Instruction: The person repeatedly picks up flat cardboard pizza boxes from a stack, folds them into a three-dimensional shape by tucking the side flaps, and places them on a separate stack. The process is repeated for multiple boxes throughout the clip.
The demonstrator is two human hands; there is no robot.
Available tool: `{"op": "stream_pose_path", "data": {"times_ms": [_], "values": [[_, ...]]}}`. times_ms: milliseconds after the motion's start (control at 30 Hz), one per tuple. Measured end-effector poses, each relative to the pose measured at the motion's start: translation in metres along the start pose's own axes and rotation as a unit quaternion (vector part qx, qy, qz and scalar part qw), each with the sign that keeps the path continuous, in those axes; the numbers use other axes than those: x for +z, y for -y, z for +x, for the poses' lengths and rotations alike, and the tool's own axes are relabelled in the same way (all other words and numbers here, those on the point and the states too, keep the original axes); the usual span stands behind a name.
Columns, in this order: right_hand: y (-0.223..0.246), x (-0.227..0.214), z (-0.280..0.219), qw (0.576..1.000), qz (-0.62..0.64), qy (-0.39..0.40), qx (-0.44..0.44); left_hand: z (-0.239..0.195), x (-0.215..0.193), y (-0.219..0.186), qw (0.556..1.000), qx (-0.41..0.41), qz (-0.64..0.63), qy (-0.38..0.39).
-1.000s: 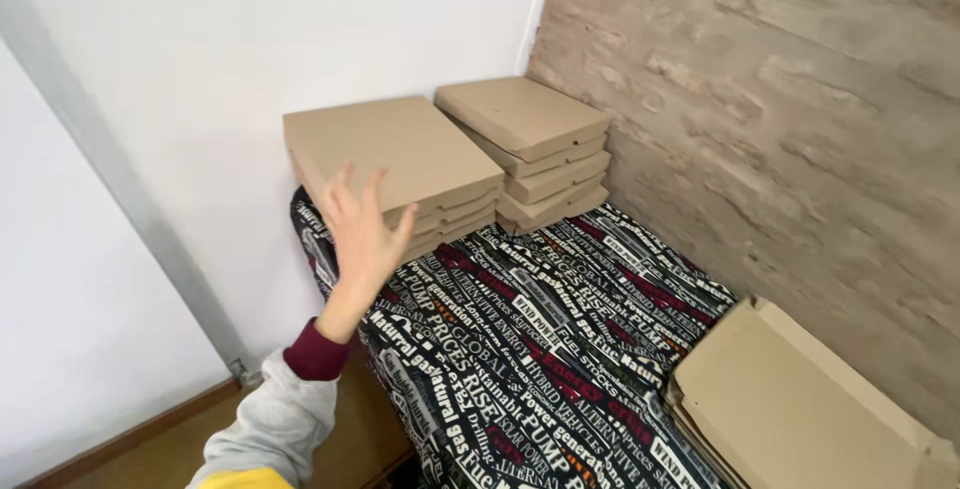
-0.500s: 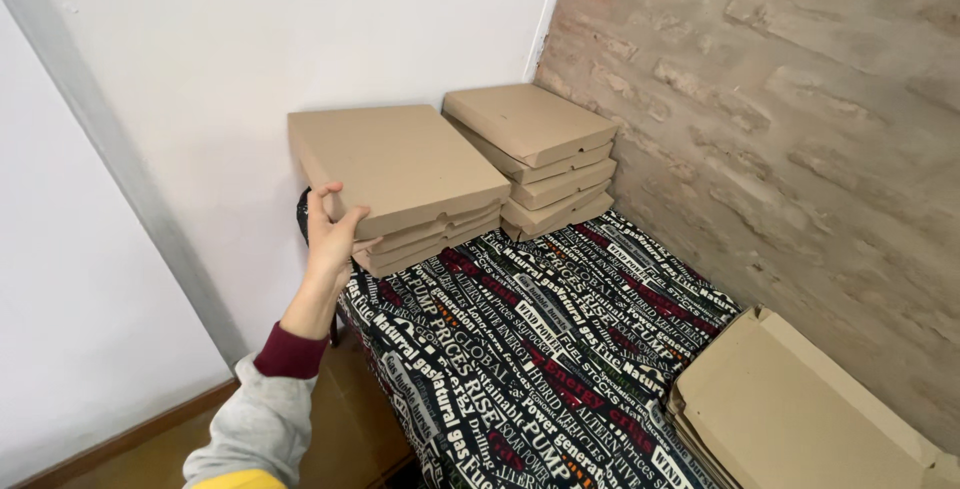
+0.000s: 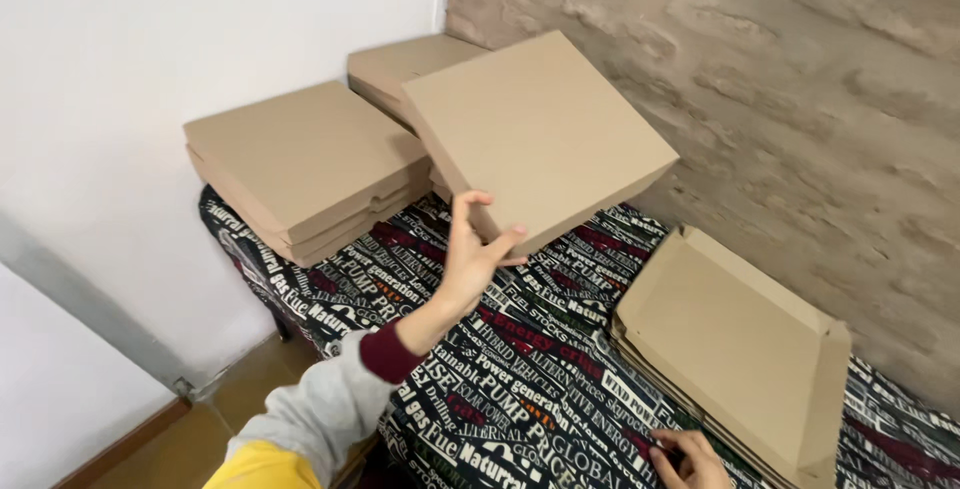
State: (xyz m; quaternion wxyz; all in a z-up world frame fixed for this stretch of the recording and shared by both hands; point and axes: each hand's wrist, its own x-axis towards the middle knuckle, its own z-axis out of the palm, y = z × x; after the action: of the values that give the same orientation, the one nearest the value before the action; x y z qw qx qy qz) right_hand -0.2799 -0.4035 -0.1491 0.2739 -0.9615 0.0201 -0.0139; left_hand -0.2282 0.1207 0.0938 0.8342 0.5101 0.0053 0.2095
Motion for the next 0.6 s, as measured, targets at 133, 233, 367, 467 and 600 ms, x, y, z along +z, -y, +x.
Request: {"op": "stream_pose_path", "data": {"times_ms": [133, 233, 367, 467, 600], "values": [[0.011, -0.012, -0.006, 0.999, -0.034, 0.026, -0.02, 0.017, 0.07, 0.074, 0.993, -0.087, 0.076, -0.012], [0.017, -0.019, -0.011, 0.999, -0.014, 0.044, -0.029, 0.031, 0.085, 0.159, 0.983, -0.141, 0.118, -0.023], [0.029, -0.025, -0.02, 0.998, 0.005, 0.038, -0.049, 0.04, 0.083, 0.21, 0.957, -0.16, 0.236, 0.053], [0.04, -0.026, -0.031, 0.998, 0.012, 0.03, -0.062, 0.031, 0.08, 0.196, 0.925, -0.239, 0.256, 0.146], [0.046, -0.027, -0.033, 0.996, 0.011, 0.013, -0.086, 0.028, 0.086, 0.172, 0.932, -0.206, 0.256, 0.153]]}}
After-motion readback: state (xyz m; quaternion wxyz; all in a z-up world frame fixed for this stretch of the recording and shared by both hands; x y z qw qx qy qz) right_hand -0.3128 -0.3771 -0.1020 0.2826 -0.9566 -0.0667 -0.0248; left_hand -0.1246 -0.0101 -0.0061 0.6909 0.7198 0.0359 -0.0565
